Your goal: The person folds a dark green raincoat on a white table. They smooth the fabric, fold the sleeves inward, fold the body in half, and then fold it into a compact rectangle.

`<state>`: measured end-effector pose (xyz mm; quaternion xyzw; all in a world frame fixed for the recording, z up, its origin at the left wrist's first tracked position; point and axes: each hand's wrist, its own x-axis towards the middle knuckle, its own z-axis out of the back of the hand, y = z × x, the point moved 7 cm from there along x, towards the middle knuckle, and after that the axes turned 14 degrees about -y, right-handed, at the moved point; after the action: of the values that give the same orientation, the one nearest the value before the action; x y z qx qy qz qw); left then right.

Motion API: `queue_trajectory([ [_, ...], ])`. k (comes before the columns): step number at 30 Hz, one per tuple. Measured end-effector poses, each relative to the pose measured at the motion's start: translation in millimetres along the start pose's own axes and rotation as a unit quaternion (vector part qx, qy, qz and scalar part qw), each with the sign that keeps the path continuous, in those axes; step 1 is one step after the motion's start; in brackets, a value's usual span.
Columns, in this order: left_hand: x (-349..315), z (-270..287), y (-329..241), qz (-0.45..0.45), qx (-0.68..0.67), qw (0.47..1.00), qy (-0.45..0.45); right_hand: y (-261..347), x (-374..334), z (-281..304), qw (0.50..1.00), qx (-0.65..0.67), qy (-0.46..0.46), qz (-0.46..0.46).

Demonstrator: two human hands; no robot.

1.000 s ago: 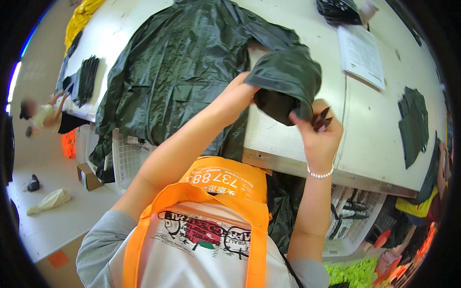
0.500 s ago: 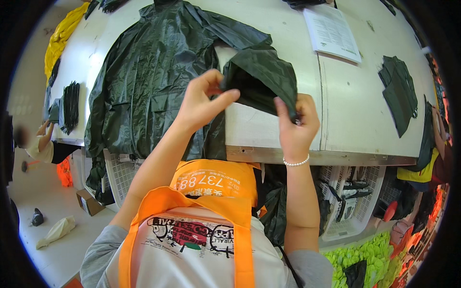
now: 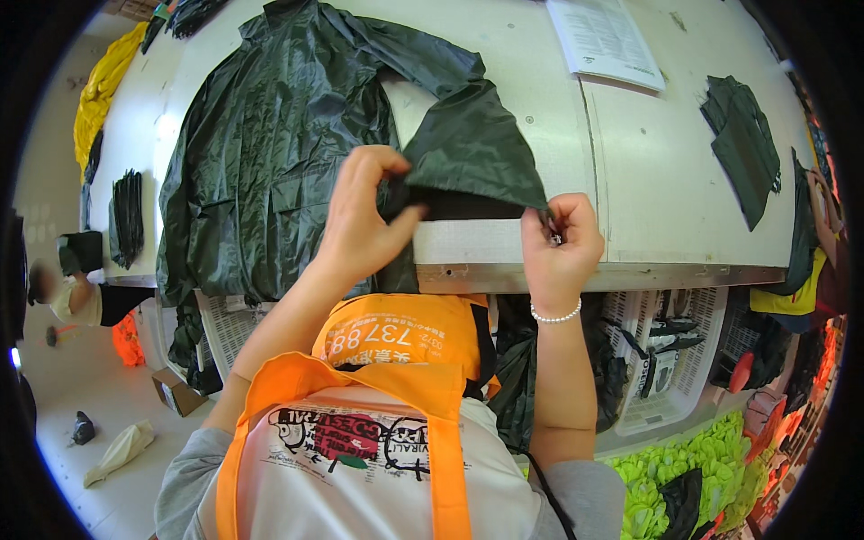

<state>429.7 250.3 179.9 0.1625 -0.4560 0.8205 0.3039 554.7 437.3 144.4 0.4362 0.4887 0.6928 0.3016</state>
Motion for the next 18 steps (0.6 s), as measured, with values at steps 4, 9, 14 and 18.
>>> queue_trajectory([
  [4, -7, -23, 9, 0.208, -0.147, 0.953, 0.163, 5, -8, -4, 0.997, -0.009, 0.074, 0.023],
  [9, -9, -25, -3, 0.116, -0.172, 0.968, 0.142, 0, -3, 5, 0.991, 0.029, 0.071, -0.108],
  [14, -25, -32, 1, 0.052, -0.163, 0.977, 0.123, 1, -5, 9, 0.994, 0.031, 0.029, -0.105],
  [18, -25, -38, -6, 0.088, -0.172, 0.972, 0.132, -5, -2, 12, 0.992, 0.059, 0.012, -0.114],
])
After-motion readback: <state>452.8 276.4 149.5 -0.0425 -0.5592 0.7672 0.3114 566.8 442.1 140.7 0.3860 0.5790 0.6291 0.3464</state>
